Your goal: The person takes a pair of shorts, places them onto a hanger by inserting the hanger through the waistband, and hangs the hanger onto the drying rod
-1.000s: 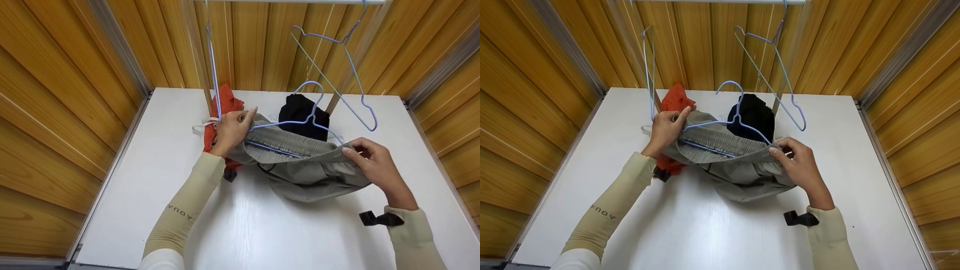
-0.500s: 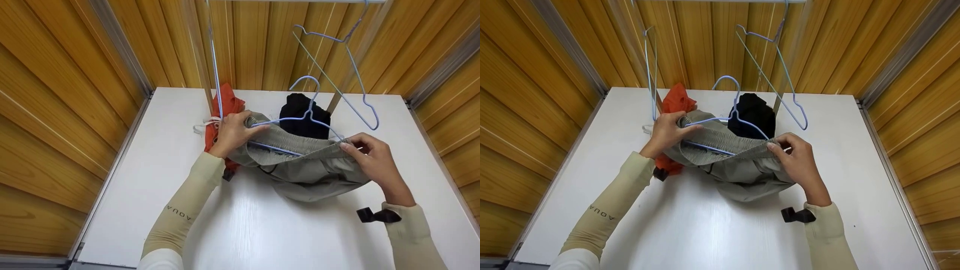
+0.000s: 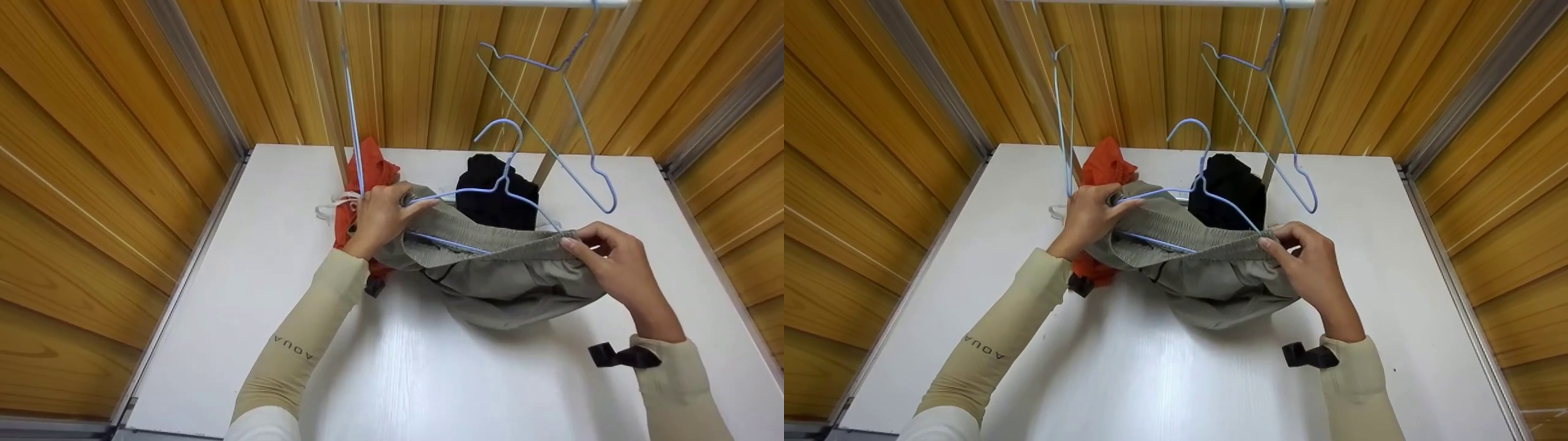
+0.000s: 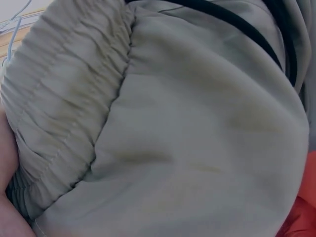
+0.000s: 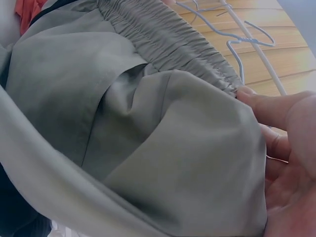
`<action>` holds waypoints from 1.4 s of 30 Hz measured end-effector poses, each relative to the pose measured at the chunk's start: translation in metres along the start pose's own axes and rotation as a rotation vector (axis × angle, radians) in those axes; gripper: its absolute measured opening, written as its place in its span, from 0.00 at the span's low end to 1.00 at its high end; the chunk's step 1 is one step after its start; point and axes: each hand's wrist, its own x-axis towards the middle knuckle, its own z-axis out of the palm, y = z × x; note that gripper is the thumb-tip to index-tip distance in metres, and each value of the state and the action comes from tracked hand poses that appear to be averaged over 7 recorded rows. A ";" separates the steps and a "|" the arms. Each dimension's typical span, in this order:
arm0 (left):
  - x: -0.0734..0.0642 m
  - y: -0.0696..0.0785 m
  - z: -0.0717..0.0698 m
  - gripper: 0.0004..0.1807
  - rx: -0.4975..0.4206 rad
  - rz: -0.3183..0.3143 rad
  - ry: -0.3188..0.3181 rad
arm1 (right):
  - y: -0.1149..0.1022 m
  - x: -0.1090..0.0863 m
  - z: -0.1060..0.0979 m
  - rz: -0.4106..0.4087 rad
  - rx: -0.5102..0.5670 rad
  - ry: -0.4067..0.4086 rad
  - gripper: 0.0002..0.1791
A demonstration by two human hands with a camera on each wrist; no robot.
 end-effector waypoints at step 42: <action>0.005 0.005 -0.003 0.30 -0.084 -0.112 0.013 | -0.010 0.001 -0.009 -0.088 -0.088 0.053 0.17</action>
